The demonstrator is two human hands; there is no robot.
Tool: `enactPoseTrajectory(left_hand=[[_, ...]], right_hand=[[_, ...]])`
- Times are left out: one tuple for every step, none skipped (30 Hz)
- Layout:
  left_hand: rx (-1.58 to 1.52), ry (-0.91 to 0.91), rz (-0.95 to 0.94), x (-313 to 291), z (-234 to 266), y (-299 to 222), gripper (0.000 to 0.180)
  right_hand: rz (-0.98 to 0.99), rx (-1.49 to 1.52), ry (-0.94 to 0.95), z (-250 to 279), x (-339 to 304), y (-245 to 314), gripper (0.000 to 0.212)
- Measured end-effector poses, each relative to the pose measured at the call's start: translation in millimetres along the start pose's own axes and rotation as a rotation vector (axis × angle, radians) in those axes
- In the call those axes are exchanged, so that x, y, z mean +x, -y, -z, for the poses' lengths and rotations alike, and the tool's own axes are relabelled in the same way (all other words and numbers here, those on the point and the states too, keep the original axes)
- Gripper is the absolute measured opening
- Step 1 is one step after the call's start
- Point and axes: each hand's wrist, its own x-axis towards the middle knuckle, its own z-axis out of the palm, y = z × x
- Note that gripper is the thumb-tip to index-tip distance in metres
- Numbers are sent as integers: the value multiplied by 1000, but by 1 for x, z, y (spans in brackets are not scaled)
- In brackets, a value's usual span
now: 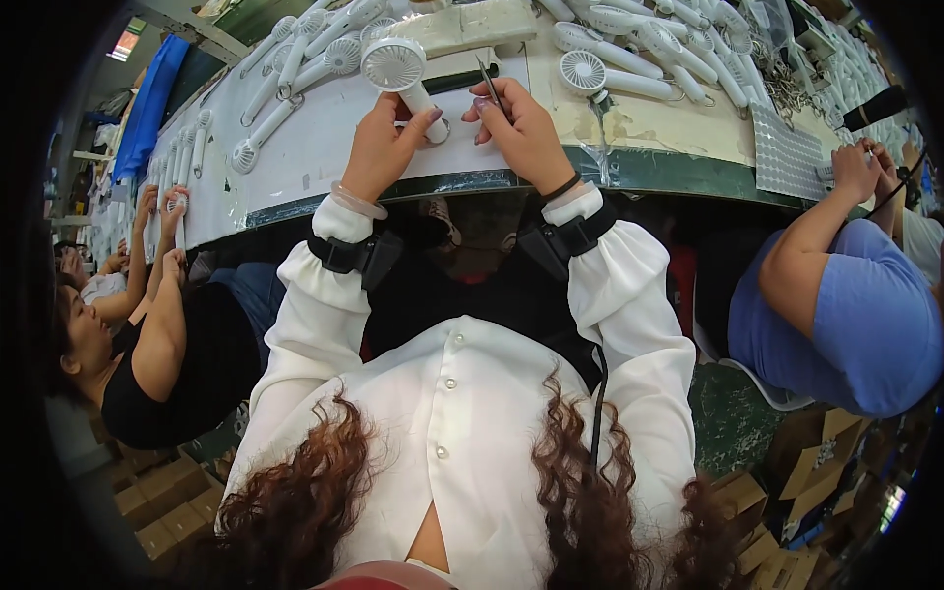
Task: Assembling small white handheld fans by fitting plastic components and using an electric screwdriver.
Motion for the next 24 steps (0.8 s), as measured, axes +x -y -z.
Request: enactPoseTrajectory(left_hand=[[17, -3, -11, -1, -1, 2, 40], [35, -6, -22, -2, -1, 2, 41], [52, -10, -32, -2, -2, 3, 42], [54, -11, -30, -2, -2, 3, 42], [60, -9, -47, -5, -2, 1, 42], [66, -7, -63, -7, -2, -1, 42], [72, -5, -80, -9, -2, -2, 43], [72, -4, -74, -10, -2, -2, 43], [63, 10, -62, -11, -2, -3, 44], [56, 20, -54, -9, -2, -3, 45], [47, 31, -48, -8, -2, -3, 47], [47, 30, -49, -8, -2, -2, 47], [41, 28, -41, -9, -1, 1, 48], [35, 26, -34, -10, -1, 3, 50], [29, 25, -26, -11, 0, 5, 52], [28, 25, -27, -11, 0, 5, 52], [40, 31, -29, -10, 1, 6, 53], [53, 37, -30, -10, 2, 6, 55], [66, 43, -32, -10, 2, 6, 56], [65, 43, -32, -10, 2, 6, 56], [63, 47, -33, -10, 2, 4, 56], [61, 52, -33, -10, 2, 3, 56], [59, 57, -34, -11, 3, 1, 57], [59, 56, -34, -11, 3, -1, 57]], right_hand=[[4, 8, -6, 0, 0, -2, 24], [8, 16, -11, 0, -1, -4, 24], [13, 25, -15, 0, 0, -5, 24], [12, 27, -13, 0, 1, -5, 24], [13, 32, -12, 0, 1, -6, 24], [15, 36, -12, 0, 2, -6, 24], [17, 41, -11, 0, 1, -6, 24], [11, 43, -10, 0, 0, -6, 24], [7, 37, -10, 1, -1, -6, 25], [9, 29, -10, 2, 0, -6, 25], [12, 20, -10, 3, 1, -6, 25], [13, 19, -9, 2, 2, -6, 25], [15, 25, -2, 2, 2, -7, 25], [17, 32, 4, 2, 2, -8, 25], [18, 38, 10, 2, 2, -8, 25], [18, 37, 10, 2, 1, -8, 25], [15, 35, 9, 2, 1, -8, 25], [11, 33, 8, 2, 1, -8, 25], [8, 30, 7, 2, 1, -7, 26], [8, 29, 7, 2, 1, -7, 26], [6, 32, 8, 2, 1, -7, 26], [4, 34, 9, 2, 1, -7, 26], [3, 36, 11, 2, 0, -7, 26], [3, 36, 11, 2, 1, -7, 26]])
